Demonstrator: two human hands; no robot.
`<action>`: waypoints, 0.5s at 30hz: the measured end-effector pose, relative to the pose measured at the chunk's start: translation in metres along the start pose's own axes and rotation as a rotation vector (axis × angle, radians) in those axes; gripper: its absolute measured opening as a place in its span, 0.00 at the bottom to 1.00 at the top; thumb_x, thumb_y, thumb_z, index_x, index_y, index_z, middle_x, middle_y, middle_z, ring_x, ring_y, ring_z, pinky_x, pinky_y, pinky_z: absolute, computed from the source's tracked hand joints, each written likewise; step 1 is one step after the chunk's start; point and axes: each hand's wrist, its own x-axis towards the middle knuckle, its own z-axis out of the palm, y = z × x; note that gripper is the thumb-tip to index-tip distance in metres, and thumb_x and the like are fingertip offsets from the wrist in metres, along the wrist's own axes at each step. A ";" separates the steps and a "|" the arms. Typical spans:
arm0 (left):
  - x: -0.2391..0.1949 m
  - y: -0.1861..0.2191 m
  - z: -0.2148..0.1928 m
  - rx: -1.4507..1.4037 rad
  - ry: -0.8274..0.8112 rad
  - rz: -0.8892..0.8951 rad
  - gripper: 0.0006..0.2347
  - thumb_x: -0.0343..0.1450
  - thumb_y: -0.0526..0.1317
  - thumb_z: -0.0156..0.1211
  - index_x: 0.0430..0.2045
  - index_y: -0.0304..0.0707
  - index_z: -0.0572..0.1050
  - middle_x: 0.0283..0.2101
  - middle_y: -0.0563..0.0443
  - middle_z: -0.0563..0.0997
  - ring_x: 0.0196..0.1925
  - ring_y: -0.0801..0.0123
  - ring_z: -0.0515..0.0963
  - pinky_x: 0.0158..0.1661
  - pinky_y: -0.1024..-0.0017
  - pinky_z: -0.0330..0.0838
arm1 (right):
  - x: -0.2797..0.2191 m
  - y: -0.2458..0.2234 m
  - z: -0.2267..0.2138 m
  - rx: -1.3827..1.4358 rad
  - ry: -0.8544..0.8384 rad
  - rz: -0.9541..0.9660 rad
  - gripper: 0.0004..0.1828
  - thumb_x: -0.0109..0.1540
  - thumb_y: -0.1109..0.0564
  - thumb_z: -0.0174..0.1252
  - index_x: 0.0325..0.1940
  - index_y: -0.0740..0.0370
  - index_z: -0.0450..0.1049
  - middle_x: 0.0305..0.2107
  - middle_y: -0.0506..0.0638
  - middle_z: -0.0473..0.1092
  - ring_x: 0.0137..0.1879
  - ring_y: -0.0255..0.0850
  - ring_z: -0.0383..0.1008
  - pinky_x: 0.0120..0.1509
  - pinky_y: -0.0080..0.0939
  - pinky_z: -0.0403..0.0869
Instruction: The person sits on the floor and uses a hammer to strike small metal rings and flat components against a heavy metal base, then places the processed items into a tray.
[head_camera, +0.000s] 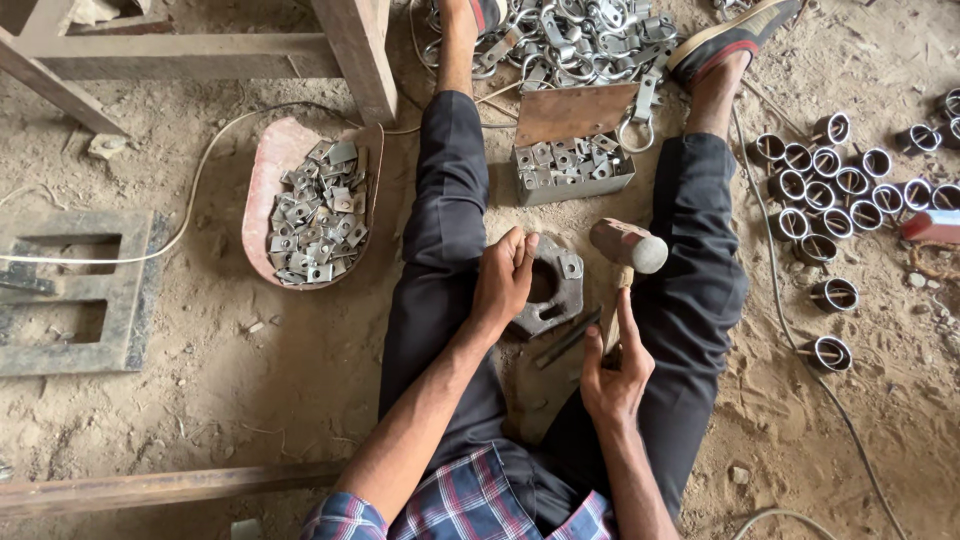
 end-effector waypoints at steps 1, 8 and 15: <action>-0.001 0.000 0.000 0.008 -0.003 -0.006 0.19 0.80 0.40 0.52 0.20 0.32 0.55 0.16 0.49 0.52 0.21 0.74 0.50 0.23 0.65 0.50 | 0.000 0.000 0.000 0.010 -0.013 0.110 0.32 0.67 0.64 0.58 0.76 0.66 0.61 0.63 0.65 0.71 0.58 0.47 0.76 0.57 0.40 0.74; -0.002 -0.006 0.000 0.014 -0.020 0.006 0.19 0.80 0.40 0.51 0.19 0.33 0.56 0.16 0.51 0.52 0.20 0.76 0.50 0.23 0.65 0.49 | -0.002 0.002 -0.001 0.017 0.009 0.048 0.33 0.69 0.63 0.57 0.78 0.67 0.59 0.62 0.67 0.71 0.60 0.45 0.77 0.60 0.39 0.75; 0.002 -0.011 0.001 0.145 -0.015 -0.083 0.19 0.80 0.38 0.52 0.17 0.36 0.59 0.16 0.50 0.55 0.19 0.70 0.54 0.23 0.63 0.50 | 0.000 -0.003 -0.002 0.058 -0.012 0.249 0.34 0.68 0.62 0.58 0.78 0.64 0.58 0.44 0.57 0.79 0.31 0.31 0.71 0.36 0.32 0.71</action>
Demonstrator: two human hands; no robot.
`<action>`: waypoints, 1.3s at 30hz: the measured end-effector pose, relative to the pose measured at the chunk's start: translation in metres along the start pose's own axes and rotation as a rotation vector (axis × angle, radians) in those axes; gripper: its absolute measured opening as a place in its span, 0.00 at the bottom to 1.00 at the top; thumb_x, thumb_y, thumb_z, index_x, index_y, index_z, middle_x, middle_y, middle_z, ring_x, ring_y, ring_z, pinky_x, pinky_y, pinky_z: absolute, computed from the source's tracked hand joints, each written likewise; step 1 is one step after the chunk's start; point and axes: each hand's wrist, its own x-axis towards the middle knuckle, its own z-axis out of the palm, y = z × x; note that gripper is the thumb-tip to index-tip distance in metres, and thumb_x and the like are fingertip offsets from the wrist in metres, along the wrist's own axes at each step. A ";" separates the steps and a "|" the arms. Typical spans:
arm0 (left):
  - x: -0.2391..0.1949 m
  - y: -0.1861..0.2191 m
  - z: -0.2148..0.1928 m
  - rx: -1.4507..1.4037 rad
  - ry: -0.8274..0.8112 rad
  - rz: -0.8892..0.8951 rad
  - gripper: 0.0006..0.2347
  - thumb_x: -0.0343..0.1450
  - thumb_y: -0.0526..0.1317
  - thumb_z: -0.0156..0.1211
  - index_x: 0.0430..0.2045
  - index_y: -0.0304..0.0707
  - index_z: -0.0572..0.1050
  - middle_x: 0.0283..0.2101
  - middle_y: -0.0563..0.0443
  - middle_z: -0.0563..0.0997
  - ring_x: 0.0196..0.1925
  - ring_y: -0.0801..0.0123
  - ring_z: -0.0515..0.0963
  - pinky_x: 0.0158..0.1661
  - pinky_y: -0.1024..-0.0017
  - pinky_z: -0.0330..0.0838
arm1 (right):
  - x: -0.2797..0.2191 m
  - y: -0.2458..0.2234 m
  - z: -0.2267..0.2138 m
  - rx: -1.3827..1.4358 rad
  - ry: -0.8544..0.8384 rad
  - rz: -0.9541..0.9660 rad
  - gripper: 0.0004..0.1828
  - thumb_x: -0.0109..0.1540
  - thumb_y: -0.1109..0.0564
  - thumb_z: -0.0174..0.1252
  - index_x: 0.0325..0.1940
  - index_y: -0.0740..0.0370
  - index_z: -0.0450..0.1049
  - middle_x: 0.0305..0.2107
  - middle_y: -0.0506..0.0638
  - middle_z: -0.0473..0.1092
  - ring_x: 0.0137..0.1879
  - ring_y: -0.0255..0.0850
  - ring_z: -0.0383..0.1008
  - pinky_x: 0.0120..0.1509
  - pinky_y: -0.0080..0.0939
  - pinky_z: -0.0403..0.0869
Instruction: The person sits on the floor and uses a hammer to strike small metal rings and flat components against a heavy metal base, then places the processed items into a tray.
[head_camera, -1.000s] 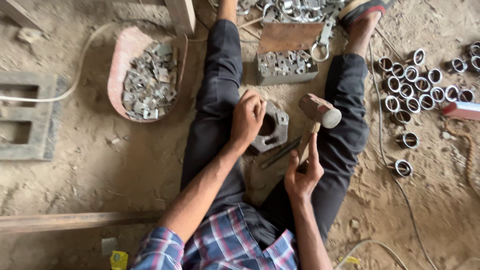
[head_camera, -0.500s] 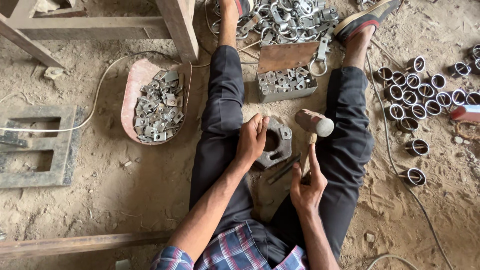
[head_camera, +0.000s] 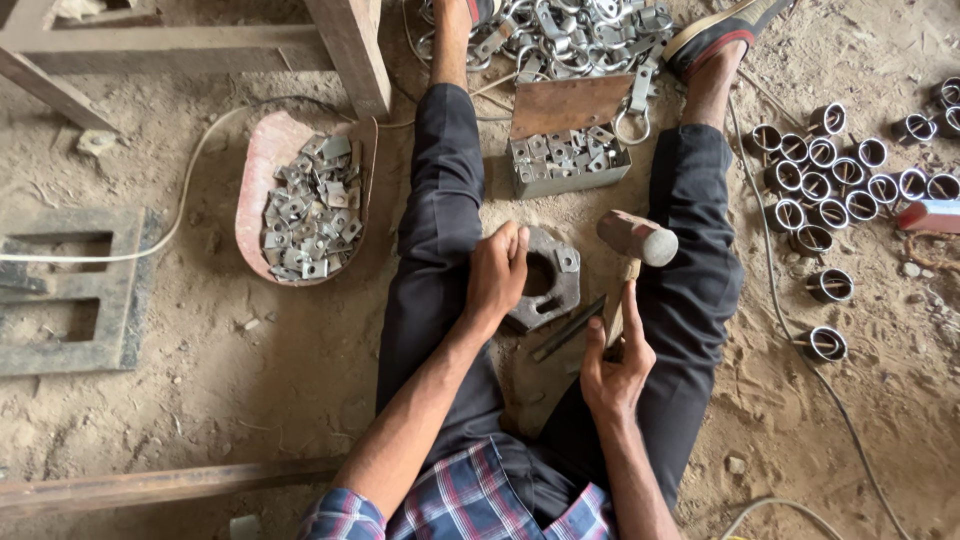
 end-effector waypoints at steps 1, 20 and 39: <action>0.000 0.004 -0.001 -0.004 0.060 0.071 0.16 0.79 0.36 0.53 0.19 0.34 0.60 0.17 0.50 0.58 0.20 0.69 0.59 0.24 0.65 0.54 | -0.002 -0.001 -0.001 0.021 0.000 0.031 0.34 0.68 0.62 0.57 0.78 0.64 0.58 0.40 0.56 0.78 0.29 0.30 0.67 0.34 0.32 0.68; -0.001 0.019 -0.017 -0.067 0.190 0.089 0.08 0.58 0.22 0.48 0.19 0.32 0.72 0.20 0.47 0.75 0.19 0.66 0.74 0.23 0.69 0.62 | 0.018 -0.041 -0.006 -0.365 -0.330 0.055 0.37 0.65 0.62 0.56 0.79 0.53 0.58 0.25 0.65 0.75 0.27 0.52 0.75 0.32 0.49 0.72; -0.004 0.003 0.037 0.387 -0.002 0.343 0.20 0.63 0.44 0.70 0.45 0.30 0.78 0.50 0.35 0.75 0.50 0.44 0.67 0.46 0.45 0.59 | -0.001 -0.010 -0.017 0.228 -0.111 0.358 0.38 0.68 0.58 0.53 0.81 0.50 0.48 0.17 0.43 0.65 0.17 0.29 0.62 0.19 0.32 0.65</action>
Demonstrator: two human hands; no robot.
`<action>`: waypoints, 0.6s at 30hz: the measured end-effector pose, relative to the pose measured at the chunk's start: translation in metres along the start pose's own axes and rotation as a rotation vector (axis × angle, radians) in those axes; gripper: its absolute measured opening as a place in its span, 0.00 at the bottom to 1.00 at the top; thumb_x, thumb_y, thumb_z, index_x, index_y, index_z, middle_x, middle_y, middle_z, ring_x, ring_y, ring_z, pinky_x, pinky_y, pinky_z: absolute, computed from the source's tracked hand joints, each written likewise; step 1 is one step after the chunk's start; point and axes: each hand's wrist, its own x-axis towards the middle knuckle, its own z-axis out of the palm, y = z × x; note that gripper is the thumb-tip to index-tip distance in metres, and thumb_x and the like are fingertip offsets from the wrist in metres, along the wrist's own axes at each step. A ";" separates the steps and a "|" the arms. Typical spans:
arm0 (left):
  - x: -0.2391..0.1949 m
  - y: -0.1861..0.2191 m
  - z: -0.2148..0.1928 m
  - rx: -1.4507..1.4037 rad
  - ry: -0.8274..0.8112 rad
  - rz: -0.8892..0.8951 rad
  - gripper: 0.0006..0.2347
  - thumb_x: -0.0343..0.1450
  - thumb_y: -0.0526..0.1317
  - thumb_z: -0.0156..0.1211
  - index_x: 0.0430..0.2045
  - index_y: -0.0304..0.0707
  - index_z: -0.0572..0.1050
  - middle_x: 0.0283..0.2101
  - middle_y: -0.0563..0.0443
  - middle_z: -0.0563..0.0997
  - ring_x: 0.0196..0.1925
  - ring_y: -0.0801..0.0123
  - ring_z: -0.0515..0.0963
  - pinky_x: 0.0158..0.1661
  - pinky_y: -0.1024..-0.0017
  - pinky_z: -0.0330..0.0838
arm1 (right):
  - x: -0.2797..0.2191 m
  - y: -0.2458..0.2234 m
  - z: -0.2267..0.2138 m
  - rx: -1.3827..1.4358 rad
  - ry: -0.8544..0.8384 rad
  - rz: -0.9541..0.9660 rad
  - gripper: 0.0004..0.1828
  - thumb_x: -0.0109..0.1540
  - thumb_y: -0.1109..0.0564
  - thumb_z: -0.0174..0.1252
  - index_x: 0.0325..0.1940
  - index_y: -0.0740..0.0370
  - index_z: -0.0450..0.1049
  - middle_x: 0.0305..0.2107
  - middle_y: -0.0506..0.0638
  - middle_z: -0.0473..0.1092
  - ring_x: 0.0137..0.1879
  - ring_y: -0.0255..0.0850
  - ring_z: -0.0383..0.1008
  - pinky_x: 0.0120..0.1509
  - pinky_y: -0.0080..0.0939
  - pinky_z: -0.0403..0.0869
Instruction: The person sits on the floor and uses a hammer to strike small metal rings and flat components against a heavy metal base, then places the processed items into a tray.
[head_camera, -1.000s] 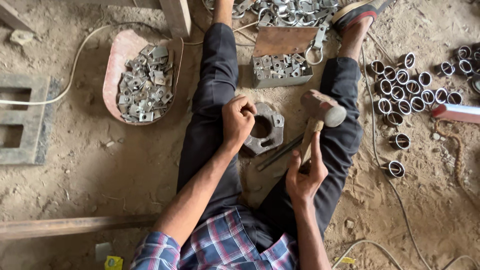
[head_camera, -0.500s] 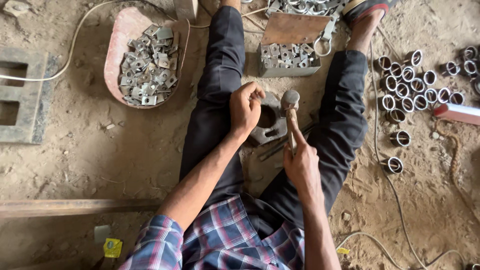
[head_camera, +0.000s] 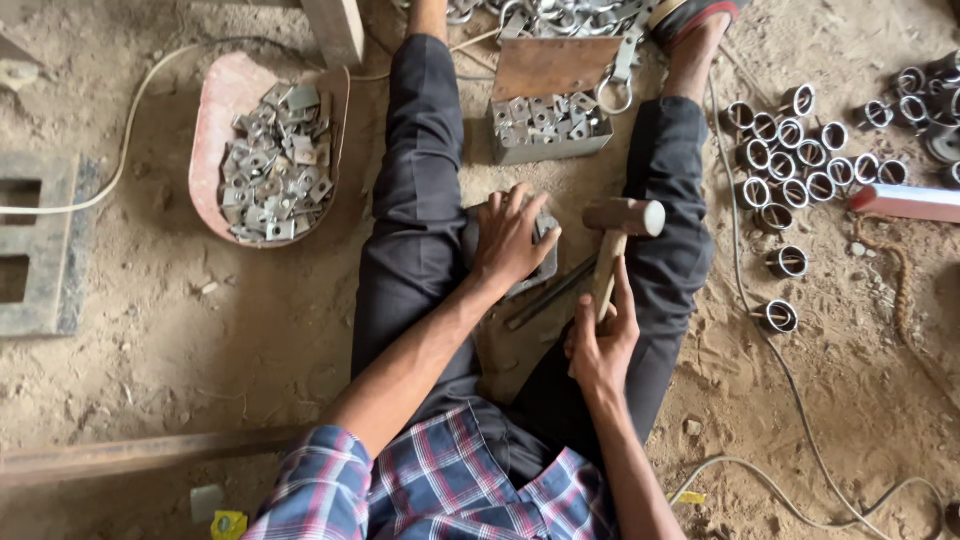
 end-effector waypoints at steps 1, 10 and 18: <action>0.002 -0.002 0.004 -0.003 -0.044 -0.036 0.17 0.62 0.43 0.71 0.41 0.34 0.79 0.49 0.38 0.75 0.50 0.45 0.68 0.47 0.45 0.59 | 0.000 -0.002 -0.002 0.020 -0.012 0.024 0.39 0.68 0.58 0.53 0.81 0.50 0.48 0.17 0.43 0.65 0.17 0.29 0.62 0.19 0.32 0.65; -0.012 -0.023 0.020 -0.117 -0.091 -0.067 0.08 0.65 0.35 0.70 0.34 0.41 0.77 0.44 0.50 0.78 0.50 0.54 0.73 0.52 0.55 0.65 | 0.006 0.012 -0.014 0.055 -0.128 0.257 0.39 0.65 0.60 0.57 0.80 0.48 0.54 0.17 0.44 0.64 0.18 0.30 0.62 0.20 0.34 0.66; -0.016 -0.030 0.017 -0.473 0.005 -0.235 0.08 0.68 0.29 0.66 0.37 0.34 0.74 0.36 0.46 0.82 0.36 0.65 0.84 0.35 0.69 0.79 | 0.015 0.008 -0.014 0.146 -0.111 0.448 0.39 0.64 0.57 0.57 0.78 0.46 0.55 0.22 0.44 0.67 0.20 0.31 0.64 0.22 0.34 0.67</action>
